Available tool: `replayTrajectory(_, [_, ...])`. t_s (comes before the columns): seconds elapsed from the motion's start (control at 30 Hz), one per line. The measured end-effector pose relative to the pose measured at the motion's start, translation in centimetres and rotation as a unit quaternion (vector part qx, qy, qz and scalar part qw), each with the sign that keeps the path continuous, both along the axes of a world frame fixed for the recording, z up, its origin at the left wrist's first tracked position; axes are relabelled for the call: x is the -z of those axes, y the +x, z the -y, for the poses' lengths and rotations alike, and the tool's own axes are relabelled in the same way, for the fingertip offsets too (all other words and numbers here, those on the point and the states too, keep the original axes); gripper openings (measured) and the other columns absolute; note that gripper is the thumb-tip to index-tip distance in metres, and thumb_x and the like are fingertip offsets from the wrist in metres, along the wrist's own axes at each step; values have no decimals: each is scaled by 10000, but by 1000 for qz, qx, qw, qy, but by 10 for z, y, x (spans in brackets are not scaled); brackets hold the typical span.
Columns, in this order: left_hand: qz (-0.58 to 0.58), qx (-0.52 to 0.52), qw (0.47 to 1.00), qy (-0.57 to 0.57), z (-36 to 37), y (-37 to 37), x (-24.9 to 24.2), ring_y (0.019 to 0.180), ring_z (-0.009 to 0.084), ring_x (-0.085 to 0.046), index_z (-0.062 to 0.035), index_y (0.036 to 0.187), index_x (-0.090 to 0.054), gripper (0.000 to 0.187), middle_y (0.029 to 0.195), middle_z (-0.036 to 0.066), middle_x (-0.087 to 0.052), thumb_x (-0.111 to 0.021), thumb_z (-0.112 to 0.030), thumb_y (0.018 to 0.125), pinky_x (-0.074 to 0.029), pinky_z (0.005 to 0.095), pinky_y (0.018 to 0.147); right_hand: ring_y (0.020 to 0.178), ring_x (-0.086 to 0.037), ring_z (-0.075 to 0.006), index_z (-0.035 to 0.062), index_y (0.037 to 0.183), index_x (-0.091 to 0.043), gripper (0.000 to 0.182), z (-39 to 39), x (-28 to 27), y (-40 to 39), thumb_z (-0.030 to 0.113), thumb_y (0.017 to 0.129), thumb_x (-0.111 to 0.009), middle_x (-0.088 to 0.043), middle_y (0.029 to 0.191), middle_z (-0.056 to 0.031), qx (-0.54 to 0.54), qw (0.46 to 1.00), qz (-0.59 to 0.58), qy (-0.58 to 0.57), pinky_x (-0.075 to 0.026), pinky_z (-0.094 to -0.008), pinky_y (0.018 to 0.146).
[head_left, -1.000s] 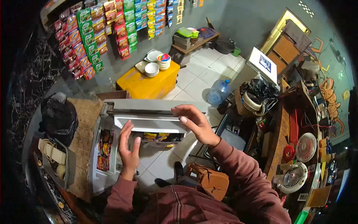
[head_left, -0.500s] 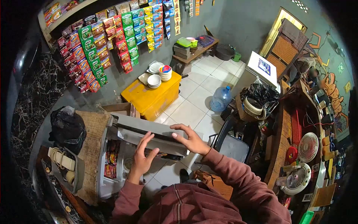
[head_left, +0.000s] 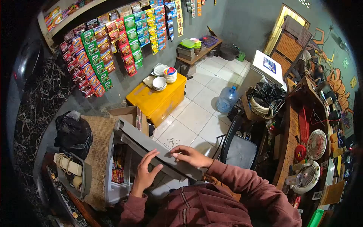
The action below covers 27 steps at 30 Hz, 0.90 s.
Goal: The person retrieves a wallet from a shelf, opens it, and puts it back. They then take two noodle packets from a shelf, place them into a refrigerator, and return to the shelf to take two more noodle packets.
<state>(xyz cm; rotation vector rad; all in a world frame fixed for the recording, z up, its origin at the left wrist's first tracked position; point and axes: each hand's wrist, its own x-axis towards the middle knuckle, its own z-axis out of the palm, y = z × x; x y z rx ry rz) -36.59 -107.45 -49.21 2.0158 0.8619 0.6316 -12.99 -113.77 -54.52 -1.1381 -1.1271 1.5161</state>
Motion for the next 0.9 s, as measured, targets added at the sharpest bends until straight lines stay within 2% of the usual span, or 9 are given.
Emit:
replayTrajectory(0.13, [-3,-1,999,-47,5,-12,3,1256,305,-526,-40,1263,-584,478,1350,148,-552,-724,-225,845,-407,384,1039,918,-585,-118,43,1271,-521,384,0,-13,-11,317,1003,-545,-628,1150,-46,-81,995,-24,-56,-473,-286,869])
replayTrajectory(0.23, [0,-4,999,-34,10,-24,8,1222,300,-555,-40,1253,-590,470,1318,144,-575,-730,-218,841,-431,377,1015,918,-583,-111,48,1275,-522,380,-8,-7,-22,313,1004,-544,-632,1141,-41,-93,994,-39,-37,-481,-283,867])
replayTrajectory(0.27, [-6,2,999,-32,11,-28,6,1214,299,-561,-42,1252,-592,469,1313,142,-579,-732,-215,839,-437,377,1008,860,-561,-92,57,1233,-552,407,-9,-10,-26,383,989,-553,-638,1090,-26,-78,996,-44,-30,-463,-258,795])
replayTrajectory(0.43, [-21,2,999,-42,17,-50,8,1218,298,-564,-35,1254,-594,475,1296,153,-595,-738,-196,830,-436,380,1014,850,-570,-104,23,1222,-548,382,-24,-23,-36,332,997,-551,-639,1087,-48,-70,996,-50,-20,-486,-279,828])
replayTrajectory(0.57, [-47,13,996,-78,20,-72,7,1260,303,-534,-49,1272,-582,500,1323,142,-583,-748,-215,830,-423,383,1033,865,-576,-112,22,1194,-561,363,-32,-25,-31,327,998,-552,-634,1074,-53,-93,996,-16,1,-493,-283,820])
replayTrajectory(0.7, [-66,31,996,-47,22,-100,22,1294,292,-504,-67,1286,-575,525,1342,140,-571,-752,-255,828,-409,384,1058,907,-572,-117,29,1179,-572,358,-27,-34,-15,334,992,-562,-621,1047,-44,-132,991,29,6,-495,-281,802])
replayTrajectory(0.77, [-48,47,997,-44,20,-112,29,1322,291,-477,-73,1283,-580,549,1359,130,-563,-774,-270,808,-391,397,1078,917,-569,-116,39,1180,-576,352,-22,-50,-8,335,989,-568,-619,1033,-33,-164,978,117,-56,-492,-278,806])
replayTrajectory(0.83, [-27,36,997,-56,20,-122,29,1312,294,-487,-74,1279,-582,557,1351,127,-569,-782,-274,798,-388,402,1081,913,-567,-112,49,1178,-580,345,-20,-47,-8,336,988,-569,-622,1047,-24,-154,979,121,-59,-486,-275,819])
replayTrajectory(0.9, [-6,26,997,-70,18,-127,28,1302,296,-497,-75,1274,-583,565,1343,124,-576,-791,-278,789,-384,407,1084,899,-568,-107,51,1187,-577,346,-19,-44,-12,335,991,-563,-625,1060,-21,-97,993,70,-15,-480,-276,829])
